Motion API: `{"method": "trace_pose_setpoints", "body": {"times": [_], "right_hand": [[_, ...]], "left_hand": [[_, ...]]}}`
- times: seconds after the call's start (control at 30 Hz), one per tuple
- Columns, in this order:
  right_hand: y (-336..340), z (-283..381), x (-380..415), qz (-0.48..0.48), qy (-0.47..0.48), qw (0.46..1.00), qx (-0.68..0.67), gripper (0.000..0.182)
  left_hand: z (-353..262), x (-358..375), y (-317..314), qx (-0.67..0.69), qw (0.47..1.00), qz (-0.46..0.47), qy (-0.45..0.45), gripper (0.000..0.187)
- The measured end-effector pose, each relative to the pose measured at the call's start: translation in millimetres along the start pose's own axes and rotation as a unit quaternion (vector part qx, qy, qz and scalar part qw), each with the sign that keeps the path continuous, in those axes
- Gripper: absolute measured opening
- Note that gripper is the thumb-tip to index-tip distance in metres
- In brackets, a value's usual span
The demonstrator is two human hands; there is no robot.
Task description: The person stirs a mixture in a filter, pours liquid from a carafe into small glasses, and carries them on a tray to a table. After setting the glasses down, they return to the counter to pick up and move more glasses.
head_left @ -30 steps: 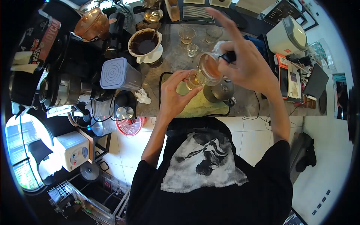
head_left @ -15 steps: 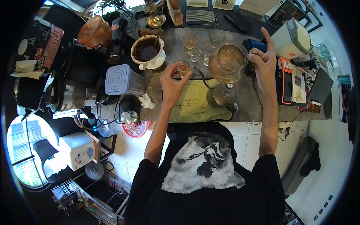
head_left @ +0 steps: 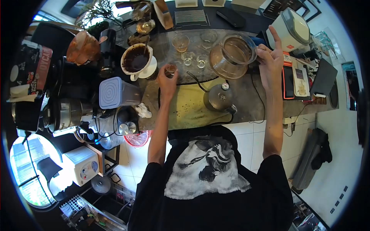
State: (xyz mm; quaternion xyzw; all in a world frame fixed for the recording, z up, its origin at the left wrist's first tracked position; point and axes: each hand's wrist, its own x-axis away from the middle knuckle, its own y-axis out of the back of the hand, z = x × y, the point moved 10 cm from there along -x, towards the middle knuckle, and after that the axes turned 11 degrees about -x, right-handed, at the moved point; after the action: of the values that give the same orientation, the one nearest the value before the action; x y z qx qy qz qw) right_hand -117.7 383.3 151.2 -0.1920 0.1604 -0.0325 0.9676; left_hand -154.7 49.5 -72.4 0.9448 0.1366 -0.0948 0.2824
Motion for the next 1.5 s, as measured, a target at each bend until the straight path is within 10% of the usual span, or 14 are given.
{"method": "trace_pose_setpoints", "body": {"times": [0.57,1.03,1.5], "right_hand": [[-4.1,12.5,-2.8,0.015,0.029,0.999,0.017,0.074],[16.6,26.4,17.0,-0.042,0.049,0.996,0.058,0.073],[-19.3,31.2,16.7,0.013,0.04,0.988,0.15,0.077]], "left_hand": [[-108.0,17.4,41.8,-0.151,0.976,-0.031,-0.152,0.056],[-74.2,-49.1,-60.9,-0.386,0.879,0.226,-0.165,0.051],[-164.7,-11.6,51.0,-0.076,0.984,0.111,-0.114,0.039]]}}
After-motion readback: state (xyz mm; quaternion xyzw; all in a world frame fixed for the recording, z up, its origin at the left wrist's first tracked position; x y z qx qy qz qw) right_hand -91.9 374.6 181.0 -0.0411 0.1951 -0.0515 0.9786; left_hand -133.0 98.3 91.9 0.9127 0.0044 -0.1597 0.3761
